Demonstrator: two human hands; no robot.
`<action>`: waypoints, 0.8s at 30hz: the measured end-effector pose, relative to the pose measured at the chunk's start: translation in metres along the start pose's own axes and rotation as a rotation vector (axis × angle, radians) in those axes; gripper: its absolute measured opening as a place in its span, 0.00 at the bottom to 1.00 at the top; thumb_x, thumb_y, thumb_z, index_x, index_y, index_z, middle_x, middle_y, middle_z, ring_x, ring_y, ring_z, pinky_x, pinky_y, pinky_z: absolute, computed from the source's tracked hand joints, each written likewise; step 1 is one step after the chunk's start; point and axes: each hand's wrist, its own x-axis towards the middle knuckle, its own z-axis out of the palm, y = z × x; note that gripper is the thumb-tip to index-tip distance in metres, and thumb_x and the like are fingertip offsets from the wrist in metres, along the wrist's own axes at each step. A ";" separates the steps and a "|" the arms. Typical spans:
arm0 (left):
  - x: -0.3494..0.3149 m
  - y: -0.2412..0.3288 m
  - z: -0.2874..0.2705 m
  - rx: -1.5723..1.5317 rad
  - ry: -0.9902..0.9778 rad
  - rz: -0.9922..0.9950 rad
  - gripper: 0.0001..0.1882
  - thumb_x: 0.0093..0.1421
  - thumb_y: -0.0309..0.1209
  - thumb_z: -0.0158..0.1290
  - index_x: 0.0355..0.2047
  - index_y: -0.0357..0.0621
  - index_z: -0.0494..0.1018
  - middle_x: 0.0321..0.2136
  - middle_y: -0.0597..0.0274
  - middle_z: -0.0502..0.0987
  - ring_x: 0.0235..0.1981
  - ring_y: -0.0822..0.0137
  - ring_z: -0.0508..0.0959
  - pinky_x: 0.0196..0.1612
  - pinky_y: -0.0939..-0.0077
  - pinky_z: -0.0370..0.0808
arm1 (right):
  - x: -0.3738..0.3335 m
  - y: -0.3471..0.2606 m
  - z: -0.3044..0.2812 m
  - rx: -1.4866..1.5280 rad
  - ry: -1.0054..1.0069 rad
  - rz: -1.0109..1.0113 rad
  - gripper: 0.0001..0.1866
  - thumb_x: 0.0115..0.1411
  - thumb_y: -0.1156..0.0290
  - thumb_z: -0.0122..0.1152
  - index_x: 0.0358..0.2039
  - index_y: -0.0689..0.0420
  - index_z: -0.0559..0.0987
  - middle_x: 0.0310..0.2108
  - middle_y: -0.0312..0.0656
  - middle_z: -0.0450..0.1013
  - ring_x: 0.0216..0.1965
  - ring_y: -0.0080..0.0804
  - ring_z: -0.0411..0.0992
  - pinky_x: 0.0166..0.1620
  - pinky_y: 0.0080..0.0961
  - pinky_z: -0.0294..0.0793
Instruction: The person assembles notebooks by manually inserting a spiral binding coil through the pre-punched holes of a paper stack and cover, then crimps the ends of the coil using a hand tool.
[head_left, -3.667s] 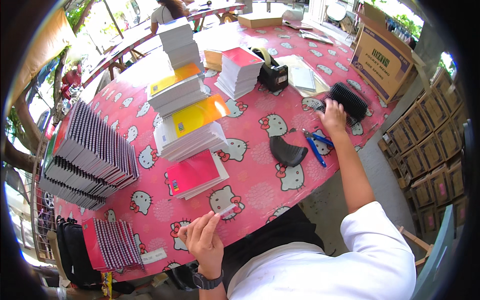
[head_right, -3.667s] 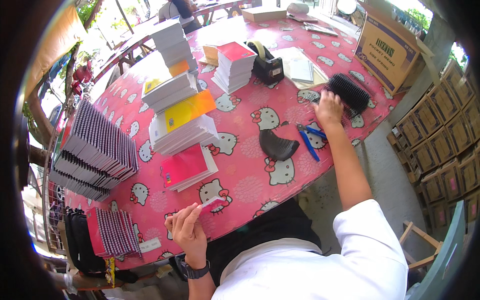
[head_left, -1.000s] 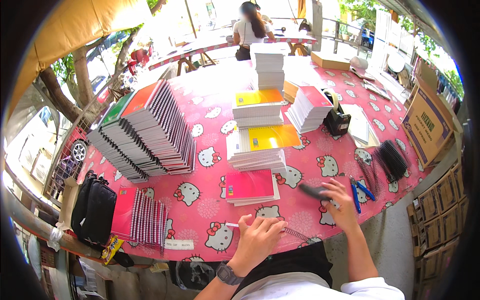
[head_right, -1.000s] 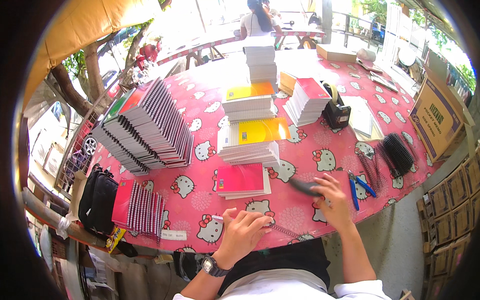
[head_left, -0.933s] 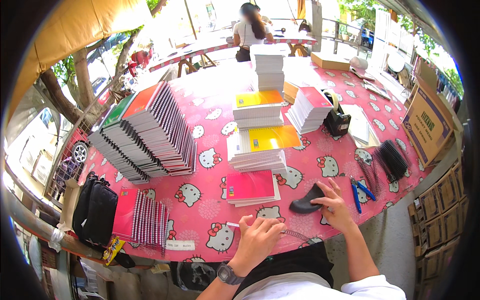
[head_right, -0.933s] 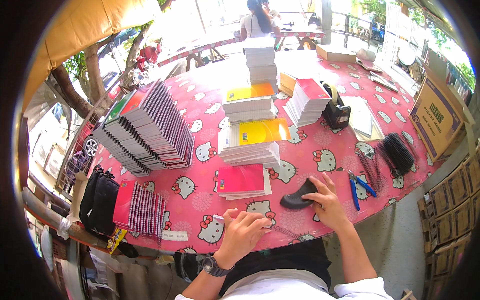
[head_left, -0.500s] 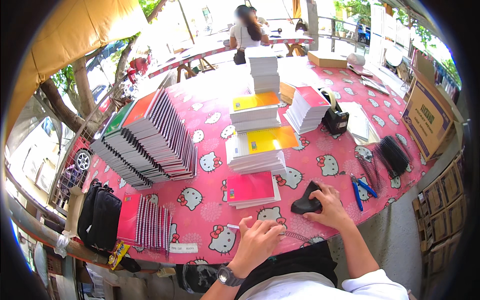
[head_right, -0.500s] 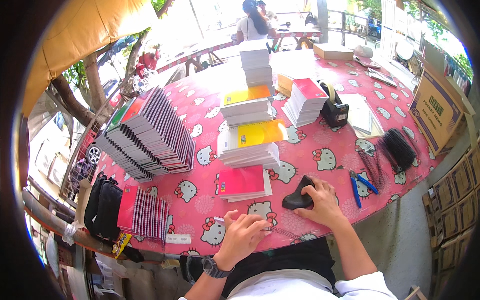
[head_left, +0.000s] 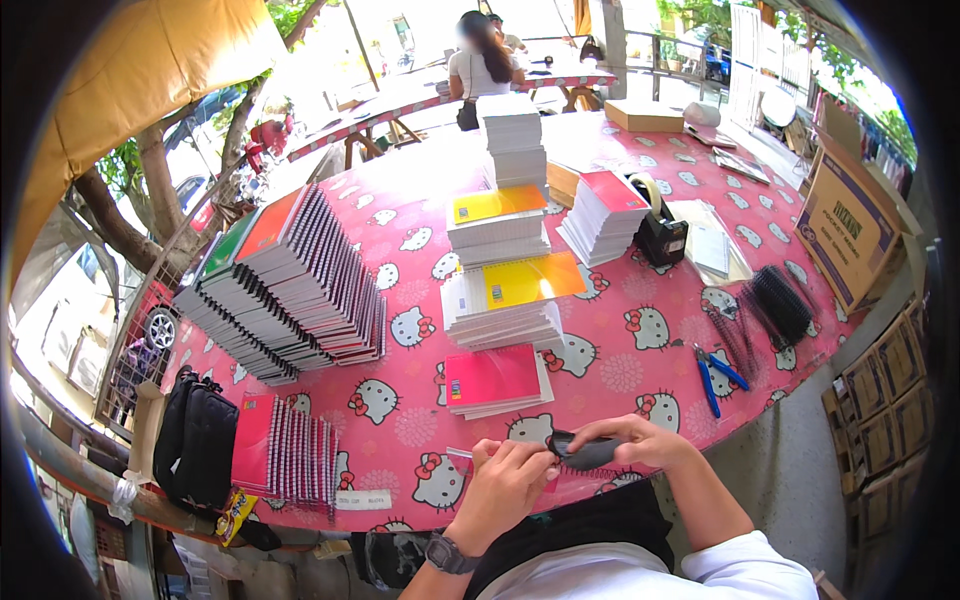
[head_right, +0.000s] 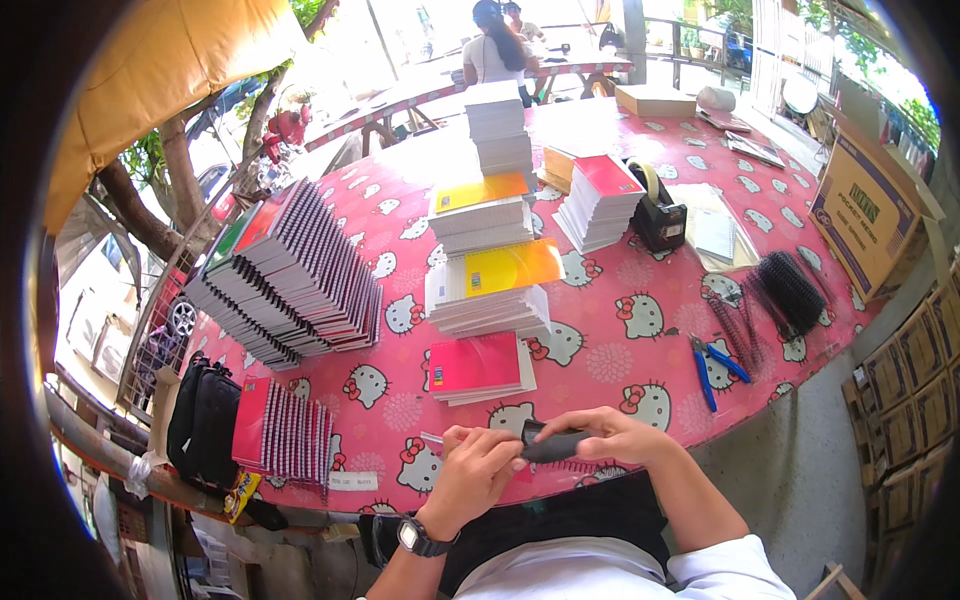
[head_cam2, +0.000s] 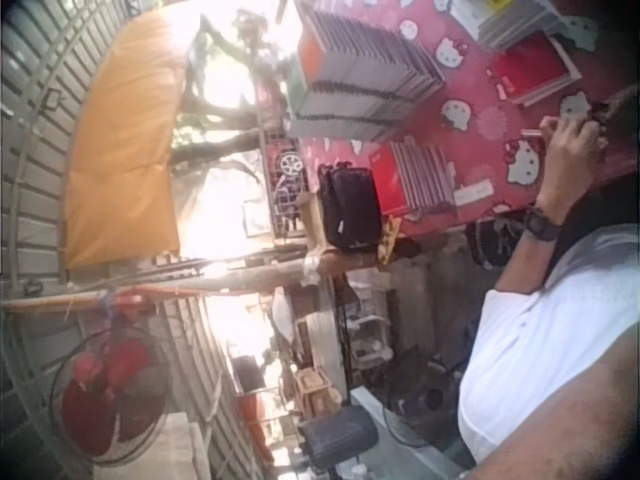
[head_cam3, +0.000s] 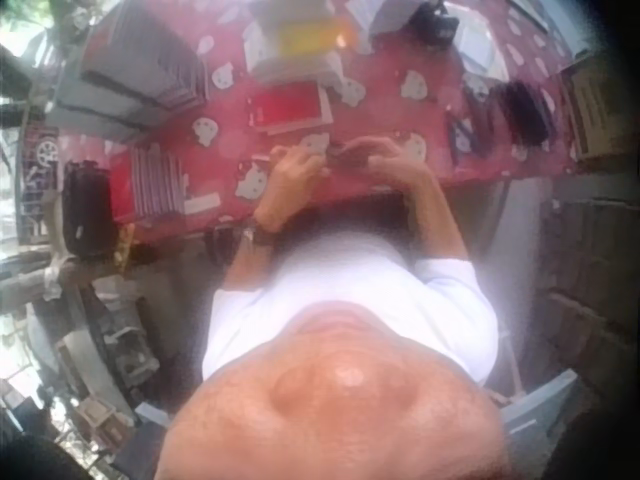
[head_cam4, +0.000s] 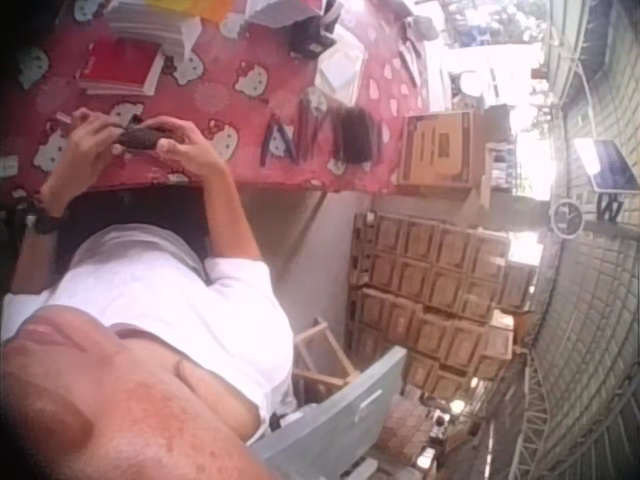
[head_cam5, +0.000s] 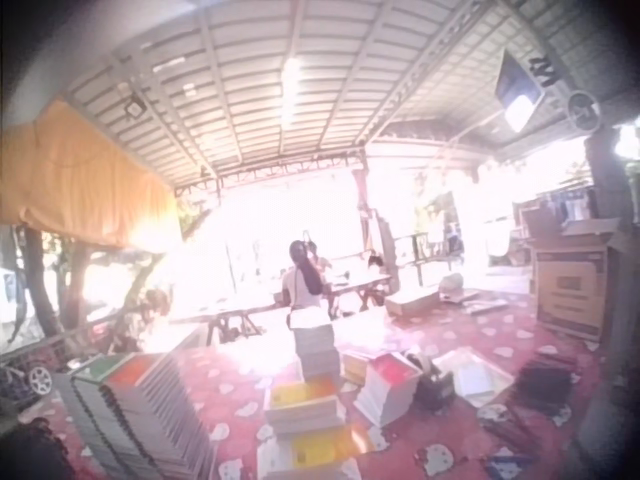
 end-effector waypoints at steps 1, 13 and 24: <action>0.001 0.001 -0.001 -0.004 0.016 0.000 0.11 0.56 0.35 0.57 0.38 0.47 0.73 0.38 0.68 0.77 0.38 0.66 0.75 0.49 0.62 0.59 | 0.002 0.004 0.001 -0.092 0.052 0.073 0.38 0.53 0.39 0.62 0.51 0.61 0.75 0.42 0.39 0.73 0.43 0.24 0.67 0.45 0.20 0.65; -0.005 -0.008 -0.004 0.100 0.144 -0.129 0.14 0.44 0.40 0.66 0.28 0.53 0.76 0.31 0.70 0.76 0.38 0.65 0.74 0.59 0.55 0.48 | 0.000 -0.001 0.009 -0.055 0.132 0.042 0.32 0.56 0.46 0.62 0.48 0.63 0.76 0.42 0.38 0.73 0.44 0.25 0.67 0.48 0.22 0.65; -0.017 -0.018 -0.001 0.031 0.196 -0.083 0.11 0.42 0.36 0.67 0.24 0.53 0.76 0.23 0.72 0.74 0.33 0.68 0.73 0.54 0.57 0.52 | 0.014 -0.005 0.023 -0.070 0.073 -0.152 0.24 0.55 0.51 0.63 0.41 0.60 0.81 0.35 0.39 0.73 0.36 0.27 0.68 0.39 0.23 0.67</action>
